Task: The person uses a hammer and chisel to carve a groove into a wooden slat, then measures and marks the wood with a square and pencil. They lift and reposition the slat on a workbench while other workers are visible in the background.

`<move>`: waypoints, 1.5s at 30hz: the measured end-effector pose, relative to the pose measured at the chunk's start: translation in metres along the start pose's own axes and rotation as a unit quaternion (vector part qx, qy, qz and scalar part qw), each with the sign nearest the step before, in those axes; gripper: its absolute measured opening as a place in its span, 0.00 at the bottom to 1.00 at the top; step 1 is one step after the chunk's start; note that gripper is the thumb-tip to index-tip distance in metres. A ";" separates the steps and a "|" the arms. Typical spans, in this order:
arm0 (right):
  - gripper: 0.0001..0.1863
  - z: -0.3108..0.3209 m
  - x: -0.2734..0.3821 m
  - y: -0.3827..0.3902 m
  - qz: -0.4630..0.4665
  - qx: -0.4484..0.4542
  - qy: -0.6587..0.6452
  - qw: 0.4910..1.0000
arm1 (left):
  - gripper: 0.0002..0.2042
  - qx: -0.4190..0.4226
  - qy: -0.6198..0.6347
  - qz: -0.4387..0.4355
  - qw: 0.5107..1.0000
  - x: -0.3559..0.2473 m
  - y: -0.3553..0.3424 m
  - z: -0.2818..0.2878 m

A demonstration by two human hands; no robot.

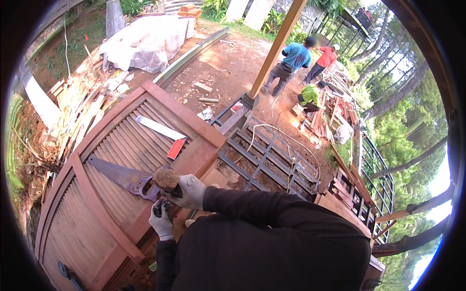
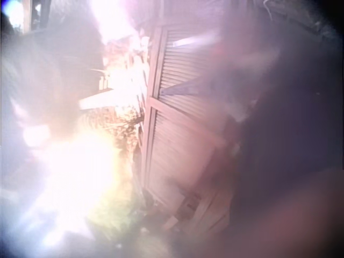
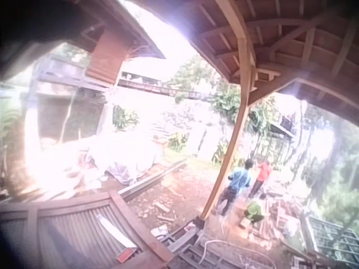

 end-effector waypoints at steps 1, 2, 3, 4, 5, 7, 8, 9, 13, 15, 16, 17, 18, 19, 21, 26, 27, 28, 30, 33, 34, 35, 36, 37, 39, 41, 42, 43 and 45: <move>0.24 -0.001 0.001 0.000 -0.004 0.007 0.001 1.000 | 0.12 0.000 0.013 0.001 1.000 -0.001 0.000 0.000; 0.24 -0.001 0.000 0.000 -0.002 0.002 0.003 1.000 | 0.12 0.002 -0.008 -0.004 1.000 -0.002 0.000 0.000; 0.24 -0.002 -0.003 0.001 0.000 -0.002 0.005 1.000 | 0.12 0.005 -0.028 -0.008 1.000 -0.003 0.000 0.000; 0.24 -0.002 -0.002 0.002 0.001 -0.005 0.007 1.000 | 0.12 0.006 -0.049 -0.012 0.999 -0.006 0.001 -0.001; 0.24 -0.002 -0.002 0.003 0.003 -0.005 0.003 1.000 | 0.12 0.006 -0.048 -0.014 0.999 -0.008 0.001 -0.002; 0.24 0.000 0.000 0.001 0.006 -0.006 -0.006 1.000 | 0.12 0.005 -0.046 -0.019 0.999 -0.013 0.002 -0.004; 0.24 0.000 0.000 0.001 -0.002 0.004 -0.003 1.000 | 0.12 0.003 -0.046 -0.023 0.999 -0.009 0.002 -0.002; 0.24 -0.001 -0.001 0.000 -0.010 0.015 0.000 1.000 | 0.12 0.001 -0.046 -0.026 0.999 -0.003 0.000 -0.001; 0.26 0.007 -0.001 -0.007 -0.008 0.005 -0.006 1.000 | 0.12 0.004 -0.006 -0.010 1.000 -0.006 -0.004 -0.010; 0.26 0.005 -0.008 -0.005 -0.002 0.002 -0.008 1.000 | 0.12 0.005 -0.018 -0.012 1.000 -0.012 -0.002 -0.013; 0.26 0.003 -0.007 -0.005 0.002 0.001 -0.009 1.000 | 0.12 0.004 -0.025 -0.014 1.000 -0.016 -0.002 -0.012; 0.26 0.002 -0.008 -0.006 -0.001 0.005 -0.009 1.000 | 0.12 0.002 -0.025 -0.013 1.000 -0.018 -0.002 -0.012; 0.26 0.001 -0.008 -0.006 -0.004 0.008 -0.009 1.000 | 0.12 0.000 -0.025 -0.011 1.000 -0.021 -0.001 -0.012; 0.26 0.001 -0.007 -0.007 -0.008 0.009 -0.009 1.000 | 0.12 0.001 -0.025 -0.008 1.000 -0.022 -0.001 -0.013; 0.27 0.001 -0.010 -0.006 0.002 0.009 0.001 1.000 | 0.12 0.000 -0.096 -0.045 0.994 -0.025 -0.003 -0.012; 0.27 0.003 -0.010 -0.003 0.002 0.005 0.001 1.000 | 0.12 -0.001 -0.055 -0.018 0.998 -0.018 -0.003 -0.013; 0.27 0.004 -0.012 -0.003 -0.002 0.006 0.006 1.000 | 0.11 -0.002 -0.059 -0.026 0.998 -0.019 -0.004 -0.016; 0.27 0.004 -0.014 -0.003 -0.005 0.007 0.010 1.000 | 0.11 -0.003 -0.063 -0.035 0.997 -0.021 -0.005 -0.016; 0.26 0.002 -0.025 -0.003 -0.010 0.002 0.012 1.000 | 0.11 0.001 -0.045 -0.026 0.999 -0.021 -0.004 -0.018; 0.23 0.003 -0.021 -0.007 0.001 -0.013 -0.004 1.000 | 0.11 -0.018 0.070 0.023 0.997 -0.004 -0.006 -0.016; 0.21 0.002 -0.015 -0.007 0.006 -0.010 -0.022 1.000 | 0.11 -0.039 0.117 0.047 0.991 0.006 -0.004 -0.008; 0.18 0.007 -0.009 -0.007 -0.028 -0.010 -0.017 0.999 | 0.11 -0.028 0.103 0.047 0.993 0.009 -0.004 -0.007; 0.14 0.014 -0.005 -0.008 -0.062 -0.005 -0.013 0.998 | 0.10 -0.020 0.087 0.050 0.995 0.009 -0.006 -0.006; 0.13 0.020 -0.003 -0.008 -0.019 -0.039 -0.020 0.999 | 0.10 -0.024 0.125 0.075 0.989 0.013 -0.006 -0.007; 0.13 0.025 -0.003 -0.006 0.047 -0.093 -0.053 0.993 | 0.10 -0.026 0.159 0.094 0.982 0.025 -0.008 -0.010; 0.16 0.022 -0.015 -0.003 0.007 -0.073 -0.095 0.993 | 0.11 -0.029 0.148 0.102 0.983 0.029 -0.008 -0.007; 0.16 0.015 -0.024 -0.002 -0.058 -0.034 -0.110 0.992 | 0.11 -0.034 0.140 0.113 0.983 0.027 -0.006 -0.004; 0.16 0.016 -0.023 -0.001 -0.034 -0.041 -0.105 0.993 | 0.11 -0.030 0.138 0.122 0.982 0.027 -0.006 -0.007; 0.16 0.009 -0.024 0.000 -0.054 -0.030 -0.130 0.990 | 0.11 -0.035 0.160 0.126 0.978 0.026 -0.004 -0.003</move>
Point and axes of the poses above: each hand's wrist, its own y-axis away from the middle knuckle, its own z-axis out of the back of the hand, x = y × z, the point moved 7 cm from there along -y, towards the middle knuckle, and after that the axes turned 6 degrees about -x, right-handed, at the moved point
